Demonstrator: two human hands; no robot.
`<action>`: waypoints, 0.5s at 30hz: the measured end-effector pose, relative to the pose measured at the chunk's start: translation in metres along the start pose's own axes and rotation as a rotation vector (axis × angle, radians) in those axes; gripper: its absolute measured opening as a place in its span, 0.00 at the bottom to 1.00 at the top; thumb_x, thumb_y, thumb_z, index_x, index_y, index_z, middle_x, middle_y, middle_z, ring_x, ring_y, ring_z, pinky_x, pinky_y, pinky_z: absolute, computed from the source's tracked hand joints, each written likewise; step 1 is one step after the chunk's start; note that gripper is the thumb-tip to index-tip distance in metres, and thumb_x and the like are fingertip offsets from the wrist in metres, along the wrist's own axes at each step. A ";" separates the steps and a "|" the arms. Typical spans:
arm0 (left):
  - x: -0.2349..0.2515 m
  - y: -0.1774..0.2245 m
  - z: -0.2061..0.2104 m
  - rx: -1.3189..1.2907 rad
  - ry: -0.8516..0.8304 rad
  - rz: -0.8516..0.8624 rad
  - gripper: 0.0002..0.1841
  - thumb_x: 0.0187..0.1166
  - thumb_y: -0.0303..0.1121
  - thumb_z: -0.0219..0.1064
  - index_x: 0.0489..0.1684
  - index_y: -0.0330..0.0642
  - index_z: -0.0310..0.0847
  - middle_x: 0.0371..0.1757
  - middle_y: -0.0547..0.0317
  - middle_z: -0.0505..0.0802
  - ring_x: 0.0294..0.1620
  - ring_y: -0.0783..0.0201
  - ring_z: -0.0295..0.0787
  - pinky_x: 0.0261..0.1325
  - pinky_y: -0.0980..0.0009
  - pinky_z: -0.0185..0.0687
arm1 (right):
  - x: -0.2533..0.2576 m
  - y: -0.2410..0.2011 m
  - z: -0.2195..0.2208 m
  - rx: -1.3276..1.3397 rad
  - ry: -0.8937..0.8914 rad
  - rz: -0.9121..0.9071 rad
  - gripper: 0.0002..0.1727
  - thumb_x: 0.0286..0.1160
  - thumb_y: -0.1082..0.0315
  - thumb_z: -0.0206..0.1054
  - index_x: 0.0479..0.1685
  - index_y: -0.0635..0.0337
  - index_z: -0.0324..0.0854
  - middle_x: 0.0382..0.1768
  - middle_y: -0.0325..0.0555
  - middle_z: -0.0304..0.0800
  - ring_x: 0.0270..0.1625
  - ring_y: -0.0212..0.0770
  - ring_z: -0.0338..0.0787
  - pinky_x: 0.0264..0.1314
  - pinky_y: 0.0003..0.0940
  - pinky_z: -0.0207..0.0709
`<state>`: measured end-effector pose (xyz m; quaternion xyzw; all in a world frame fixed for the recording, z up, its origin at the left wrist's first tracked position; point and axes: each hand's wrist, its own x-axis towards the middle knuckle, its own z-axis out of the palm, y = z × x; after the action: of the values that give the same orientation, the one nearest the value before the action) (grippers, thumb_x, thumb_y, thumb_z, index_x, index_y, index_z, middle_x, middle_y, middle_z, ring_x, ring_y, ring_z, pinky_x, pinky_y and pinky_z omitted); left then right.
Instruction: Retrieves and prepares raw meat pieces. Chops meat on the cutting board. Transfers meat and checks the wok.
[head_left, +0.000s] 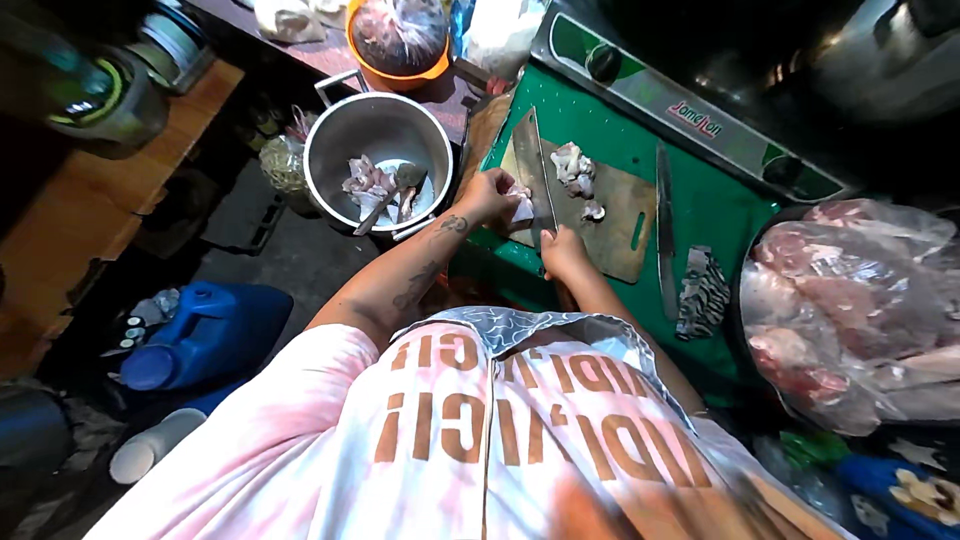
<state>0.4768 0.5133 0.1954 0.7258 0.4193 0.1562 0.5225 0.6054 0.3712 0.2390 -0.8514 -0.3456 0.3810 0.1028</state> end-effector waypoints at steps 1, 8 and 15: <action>0.001 0.001 -0.001 0.006 -0.015 -0.001 0.23 0.72 0.31 0.79 0.63 0.31 0.82 0.55 0.42 0.92 0.56 0.54 0.90 0.67 0.54 0.84 | 0.008 -0.008 -0.002 -0.004 0.007 -0.013 0.26 0.97 0.54 0.46 0.67 0.69 0.74 0.41 0.64 0.86 0.29 0.53 0.90 0.35 0.51 0.86; 0.012 0.013 -0.001 0.156 -0.168 -0.050 0.26 0.71 0.34 0.80 0.67 0.34 0.83 0.57 0.39 0.92 0.60 0.47 0.89 0.69 0.45 0.80 | 0.043 -0.036 -0.015 0.002 0.051 -0.124 0.27 0.95 0.55 0.51 0.71 0.73 0.76 0.65 0.72 0.84 0.70 0.66 0.85 0.72 0.66 0.74; 0.004 0.013 -0.006 0.106 -0.179 -0.077 0.22 0.65 0.32 0.81 0.55 0.32 0.80 0.49 0.39 0.89 0.51 0.47 0.88 0.58 0.44 0.82 | 0.033 0.028 -0.028 0.133 0.031 -0.034 0.27 0.95 0.50 0.52 0.70 0.67 0.75 0.37 0.61 0.85 0.26 0.49 0.86 0.33 0.49 0.85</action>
<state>0.4812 0.5191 0.2088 0.7467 0.4063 0.0484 0.5244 0.6553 0.3745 0.2269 -0.8426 -0.3322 0.3879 0.1709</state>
